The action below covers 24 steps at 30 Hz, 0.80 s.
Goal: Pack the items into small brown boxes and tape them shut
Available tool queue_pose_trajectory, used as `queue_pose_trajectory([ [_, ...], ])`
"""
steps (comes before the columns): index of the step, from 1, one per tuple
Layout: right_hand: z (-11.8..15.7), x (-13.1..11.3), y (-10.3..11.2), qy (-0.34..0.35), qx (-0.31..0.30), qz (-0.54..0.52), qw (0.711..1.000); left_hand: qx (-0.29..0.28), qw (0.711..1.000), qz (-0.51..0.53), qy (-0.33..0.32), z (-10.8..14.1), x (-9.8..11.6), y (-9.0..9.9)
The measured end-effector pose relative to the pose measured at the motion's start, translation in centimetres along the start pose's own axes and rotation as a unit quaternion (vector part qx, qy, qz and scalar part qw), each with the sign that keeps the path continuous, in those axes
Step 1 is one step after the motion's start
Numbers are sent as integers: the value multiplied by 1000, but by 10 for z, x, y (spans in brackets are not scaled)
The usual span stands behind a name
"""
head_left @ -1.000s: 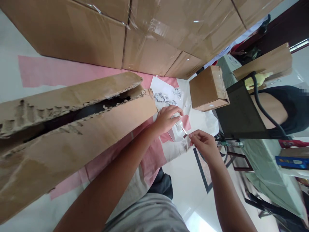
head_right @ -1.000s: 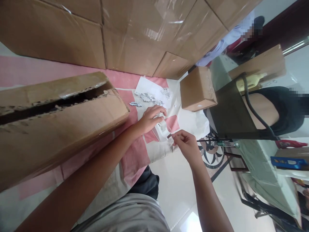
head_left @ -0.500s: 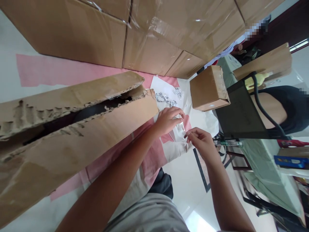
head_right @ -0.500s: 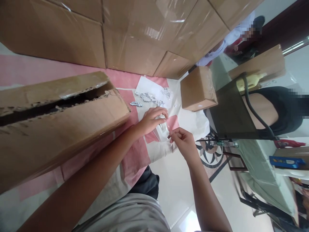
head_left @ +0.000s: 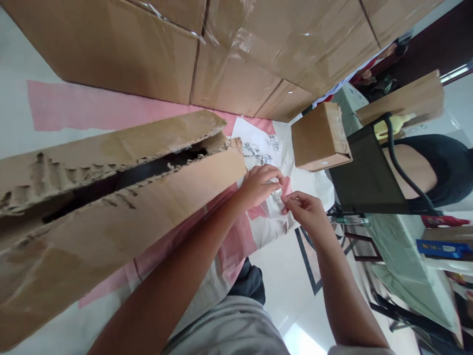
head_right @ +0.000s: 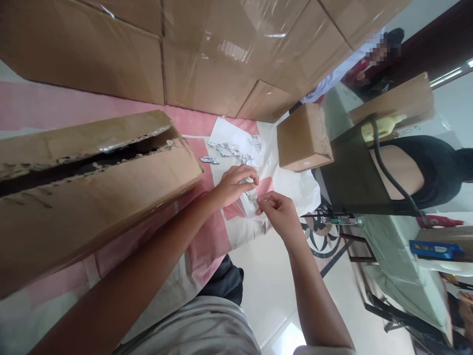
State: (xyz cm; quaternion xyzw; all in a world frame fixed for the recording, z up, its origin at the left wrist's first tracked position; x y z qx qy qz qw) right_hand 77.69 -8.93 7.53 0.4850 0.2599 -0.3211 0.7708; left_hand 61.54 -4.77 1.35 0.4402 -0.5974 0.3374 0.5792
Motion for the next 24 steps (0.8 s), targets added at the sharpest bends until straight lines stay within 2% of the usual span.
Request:
queue_pose_trajectory([
  [3, -2, -5, -1, -14, -8, 21, 1000, 2, 1000, -15, 1, 0, -1, 0],
  [8, -5, 1, 2, -37, -34, 21, 999, 2, 997, -74, -6, 2, -1, -1],
  [12, -7, 0, 1, -36, -19, 11, 999, 9, 1000, -23, 1, 2, -1, -1],
  [17, -10, -14, -3, -19, -15, 8, 1000, -4, 999, 44, 9, -4, -3, 0],
  [24, -15, -15, 0, -36, -42, 22, 998, -5, 999, 46, -1, -5, -10, 0],
])
Point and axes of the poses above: each hand's wrist, its own z-axis away from the middle knuckle, its own y-axis out of the back of the hand, x = y × z, the point moved 4 cm from there along -z, towards the middle knuckle, and after that the axes turned 8 degrees about -x, right-handed, at the moved point
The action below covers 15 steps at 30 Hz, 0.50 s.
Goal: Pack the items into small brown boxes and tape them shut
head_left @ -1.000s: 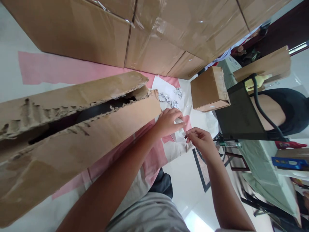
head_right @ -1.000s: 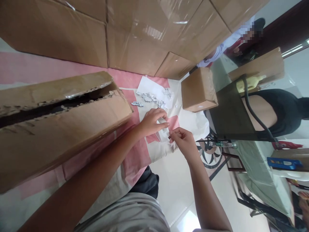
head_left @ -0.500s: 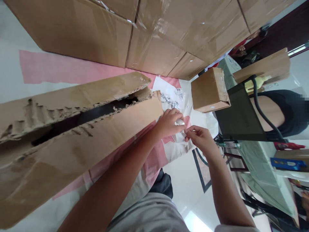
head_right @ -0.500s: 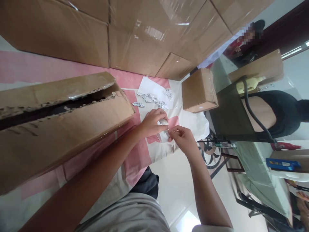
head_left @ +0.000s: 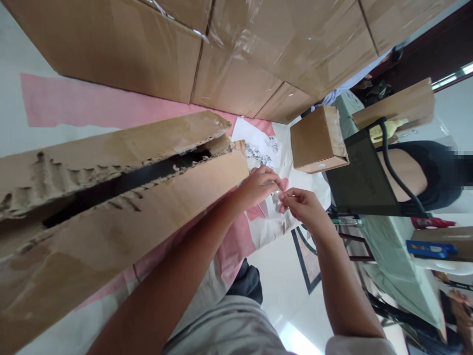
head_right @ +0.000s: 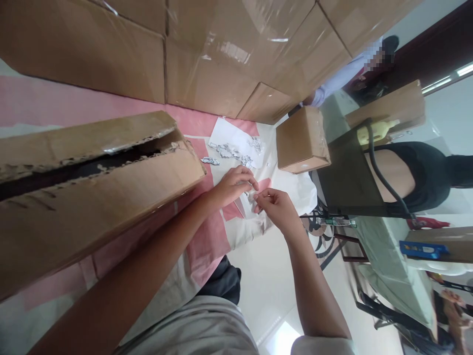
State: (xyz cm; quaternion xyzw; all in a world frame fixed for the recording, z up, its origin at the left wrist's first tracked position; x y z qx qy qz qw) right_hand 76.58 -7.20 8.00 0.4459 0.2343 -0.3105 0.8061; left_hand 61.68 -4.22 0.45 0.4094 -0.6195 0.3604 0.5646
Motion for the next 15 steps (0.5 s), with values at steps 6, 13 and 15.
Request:
queue_pose_trajectory([
  [6, 2, 5, -1, -19, 1, 3, 1000, -3, 1000, -29, 8, 3, 3, -1],
  [13, 1, 0, 2, -4, -61, 11, 998, -14, 999, -11, 38, 1, 7, 0],
  [15, 0, 0, 4, -12, -79, 5, 997, -13, 999, -12, 36, 1, 6, -1],
])
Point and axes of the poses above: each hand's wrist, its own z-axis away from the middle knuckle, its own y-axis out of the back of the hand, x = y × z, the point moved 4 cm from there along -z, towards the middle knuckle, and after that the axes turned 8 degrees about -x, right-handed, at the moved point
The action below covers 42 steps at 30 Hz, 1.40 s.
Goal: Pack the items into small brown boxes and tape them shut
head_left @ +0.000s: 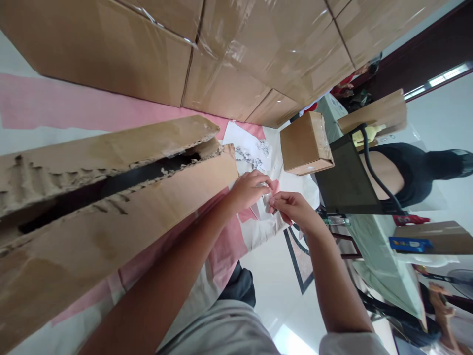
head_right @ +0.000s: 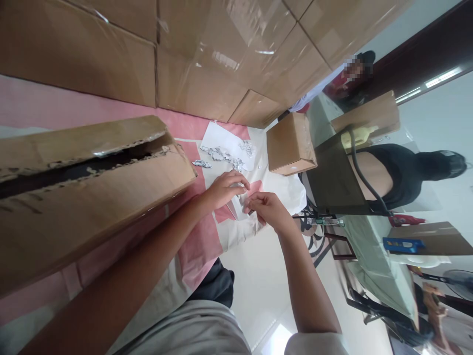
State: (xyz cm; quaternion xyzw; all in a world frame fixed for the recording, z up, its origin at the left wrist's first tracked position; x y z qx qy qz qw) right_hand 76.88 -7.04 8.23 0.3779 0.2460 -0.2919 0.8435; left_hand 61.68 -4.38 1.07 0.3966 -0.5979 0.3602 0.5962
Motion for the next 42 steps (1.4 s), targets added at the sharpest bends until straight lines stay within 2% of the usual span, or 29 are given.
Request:
queue_pose_trajectory([
  [6, -3, 2, 2, 12, -29, -19, 999, 9, 1000, -3, -12, 0, -3, 0],
  [16, 8, -2, -1, 16, 40, 40, 998, 12, 1000, 18, -19, -1, -6, -1],
  [18, 10, -4, -2, 11, 37, 41, 998, 14, 1000, 16, -22, 0, -6, -1],
  [23, 11, 1, -8, -5, -20, -62, 998, 15, 999, 19, -22, 2, -4, 0],
  [27, 14, 9, -7, 3, 4, -108, 994, 9, 1000, 9, -27, 3, -1, 1],
  [34, 20, 23, -11, 44, 53, -118, 991, -12, 998, -64, -18, 3, 1, -2],
  [37, 24, 35, -13, 26, 71, -135, 988, -2, 993, -116, -35, 5, 2, -4],
  [42, 33, 53, -16, -2, 60, -153, 986, 21, 976, -204, -71, 12, 7, -6],
])
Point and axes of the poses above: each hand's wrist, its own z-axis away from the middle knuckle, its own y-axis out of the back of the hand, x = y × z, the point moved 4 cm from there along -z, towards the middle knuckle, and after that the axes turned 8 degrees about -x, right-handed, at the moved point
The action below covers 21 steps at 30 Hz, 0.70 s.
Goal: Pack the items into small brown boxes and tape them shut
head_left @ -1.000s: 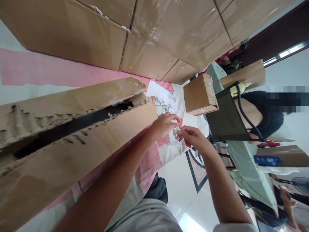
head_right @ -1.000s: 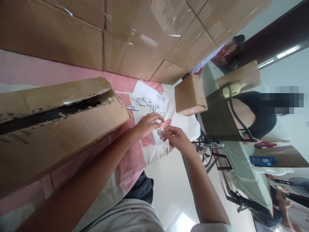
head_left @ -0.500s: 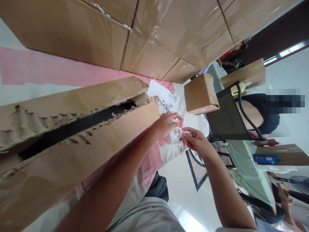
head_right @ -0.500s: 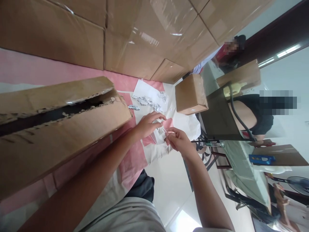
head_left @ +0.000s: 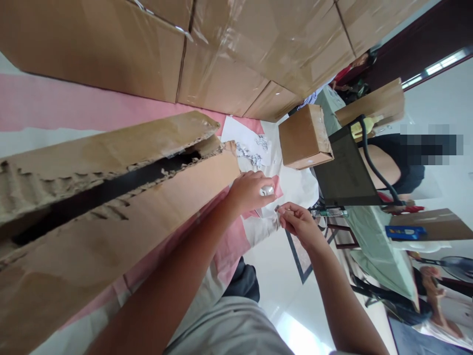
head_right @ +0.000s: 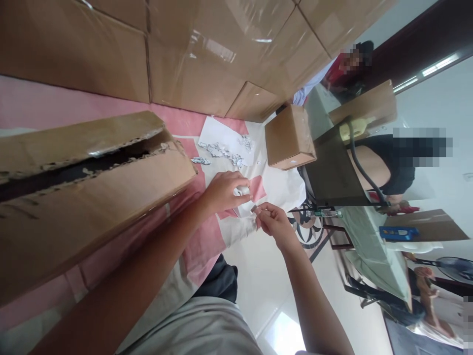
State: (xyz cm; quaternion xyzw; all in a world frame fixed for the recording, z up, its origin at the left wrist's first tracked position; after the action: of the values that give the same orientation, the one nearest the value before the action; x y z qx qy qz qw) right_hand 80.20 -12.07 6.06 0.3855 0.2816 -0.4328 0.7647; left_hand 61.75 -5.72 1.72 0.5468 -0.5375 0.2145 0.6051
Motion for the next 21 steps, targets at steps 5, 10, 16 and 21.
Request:
queue_pose_trajectory([
  [5, 3, 14, 6, -7, -11, -9, 1000, -4, 1000, -9, -1, 1, 1, -1],
  [10, -8, 29, 2, 6, -52, -53, 997, -6, 1000, -10, 1, 1, 0, -1],
  [16, -19, 39, -5, 55, -69, -56, 995, -7, 1000, -16, -2, 0, 0, -2],
  [21, -20, 40, -6, 35, -42, 5, 998, -10, 1000, -13, -2, -2, -5, -6],
])
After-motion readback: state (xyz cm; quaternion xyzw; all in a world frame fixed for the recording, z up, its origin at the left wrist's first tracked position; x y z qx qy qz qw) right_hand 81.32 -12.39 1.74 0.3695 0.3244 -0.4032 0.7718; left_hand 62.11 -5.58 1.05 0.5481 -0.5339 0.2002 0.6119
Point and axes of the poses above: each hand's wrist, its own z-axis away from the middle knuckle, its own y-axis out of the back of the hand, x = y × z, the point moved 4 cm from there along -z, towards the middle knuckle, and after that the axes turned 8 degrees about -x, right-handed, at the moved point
